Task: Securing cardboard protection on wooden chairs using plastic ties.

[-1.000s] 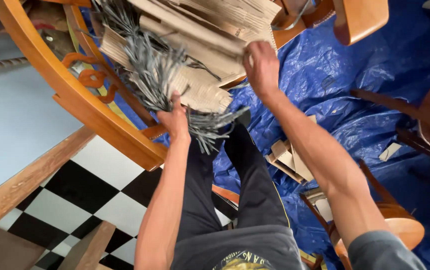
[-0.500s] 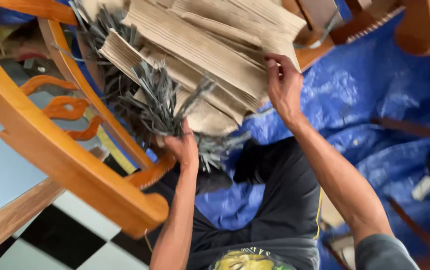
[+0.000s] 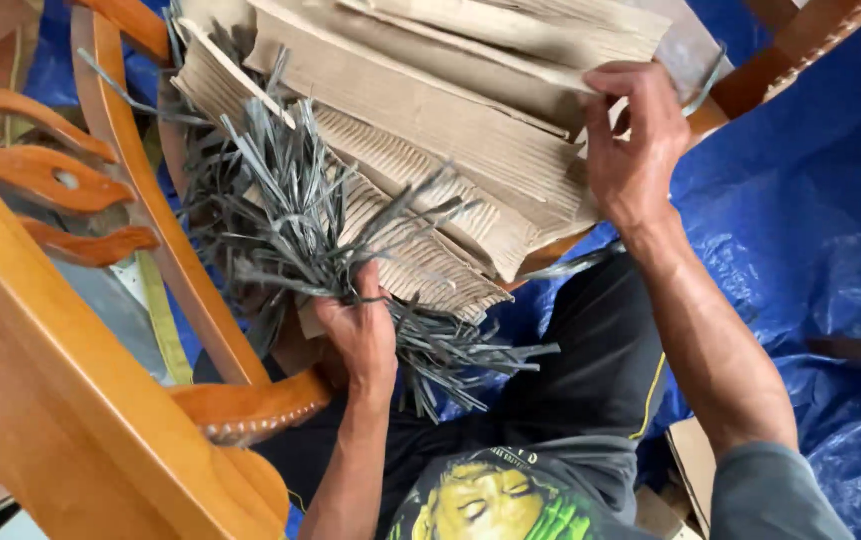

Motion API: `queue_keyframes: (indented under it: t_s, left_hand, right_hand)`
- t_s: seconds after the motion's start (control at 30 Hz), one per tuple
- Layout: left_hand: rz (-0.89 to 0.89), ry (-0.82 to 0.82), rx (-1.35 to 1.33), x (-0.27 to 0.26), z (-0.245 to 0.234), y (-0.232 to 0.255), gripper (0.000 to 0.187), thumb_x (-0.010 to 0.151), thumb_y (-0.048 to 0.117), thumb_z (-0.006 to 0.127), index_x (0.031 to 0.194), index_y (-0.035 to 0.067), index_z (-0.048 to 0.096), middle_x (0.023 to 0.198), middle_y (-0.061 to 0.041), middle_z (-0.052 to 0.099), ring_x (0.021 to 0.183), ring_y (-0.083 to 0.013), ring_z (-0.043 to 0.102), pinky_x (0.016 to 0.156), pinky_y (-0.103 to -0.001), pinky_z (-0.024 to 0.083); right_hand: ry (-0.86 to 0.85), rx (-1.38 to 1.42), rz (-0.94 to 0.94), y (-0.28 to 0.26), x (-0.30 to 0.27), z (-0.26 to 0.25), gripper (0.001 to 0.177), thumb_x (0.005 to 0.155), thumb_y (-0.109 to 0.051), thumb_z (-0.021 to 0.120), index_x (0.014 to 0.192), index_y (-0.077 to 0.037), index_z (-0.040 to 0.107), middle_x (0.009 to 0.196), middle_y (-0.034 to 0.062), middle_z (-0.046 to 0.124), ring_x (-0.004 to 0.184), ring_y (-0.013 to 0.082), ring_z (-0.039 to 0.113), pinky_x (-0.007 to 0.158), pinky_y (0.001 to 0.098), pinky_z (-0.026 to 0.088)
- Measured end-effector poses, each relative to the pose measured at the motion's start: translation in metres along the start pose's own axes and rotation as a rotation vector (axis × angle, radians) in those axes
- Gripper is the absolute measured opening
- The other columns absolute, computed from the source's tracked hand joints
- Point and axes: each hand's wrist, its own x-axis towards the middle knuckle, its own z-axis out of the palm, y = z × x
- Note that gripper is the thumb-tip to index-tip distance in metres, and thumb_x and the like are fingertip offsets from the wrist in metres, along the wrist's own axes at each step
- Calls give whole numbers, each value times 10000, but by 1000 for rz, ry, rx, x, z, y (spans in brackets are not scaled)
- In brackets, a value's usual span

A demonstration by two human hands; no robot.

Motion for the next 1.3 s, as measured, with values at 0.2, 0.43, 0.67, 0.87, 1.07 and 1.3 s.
queue_keyframes:
  t_s: [0.2, 0.43, 0.67, 0.87, 1.07, 1.3]
  left_hand:
    - [0, 0, 67, 3, 0, -3, 172, 972, 170, 735, 1049, 20, 709, 817, 13, 636, 603, -54, 490, 519, -242, 387]
    - [-8, -64, 9, 5, 5, 6, 199, 951, 197, 750, 1028, 24, 688, 792, 25, 623, 573, -58, 491, 500, -233, 400]
    - [20, -124, 15, 14, -1, -6, 225, 953, 228, 750, 990, 32, 644, 765, 20, 608, 574, -61, 505, 499, -241, 406]
    - [37, -53, 36, 13, -2, -9, 241, 955, 225, 778, 998, 22, 655, 763, 13, 594, 598, -66, 496, 523, -248, 399]
    - [22, -65, -38, 7, 6, 13, 270, 931, 214, 766, 1112, 46, 655, 875, 24, 634, 618, -52, 505, 526, -227, 418]
    - [22, -180, -180, 5, 30, 49, 259, 981, 178, 725, 1191, 50, 643, 845, 30, 605, 593, -51, 467, 522, -244, 429]
  right_hand:
    - [179, 22, -173, 4, -3, -29, 306, 935, 227, 732, 1081, -15, 617, 1154, 118, 672, 870, 171, 599, 720, 273, 487]
    - [9, 618, 122, -2, 2, -47, 219, 1056, -30, 769, 1053, -48, 552, 1049, 46, 621, 844, 84, 560, 738, 232, 470]
    - [177, 597, 79, 40, -1, -61, 260, 1205, -161, 722, 1088, -11, 545, 1044, 84, 699, 733, 76, 557, 659, 219, 459]
    - [484, 357, -65, 29, -3, -78, 332, 1230, -252, 673, 1107, 6, 504, 996, 117, 625, 662, 105, 442, 596, 248, 382]
    - [676, 327, -233, 23, -10, -84, 337, 1167, -317, 603, 1118, -18, 456, 1015, 110, 614, 611, 139, 474, 575, 266, 388]
    - [658, 354, -28, 42, -42, -74, 303, 1222, -263, 584, 1084, -24, 456, 898, 35, 463, 647, 89, 369, 605, 239, 352]
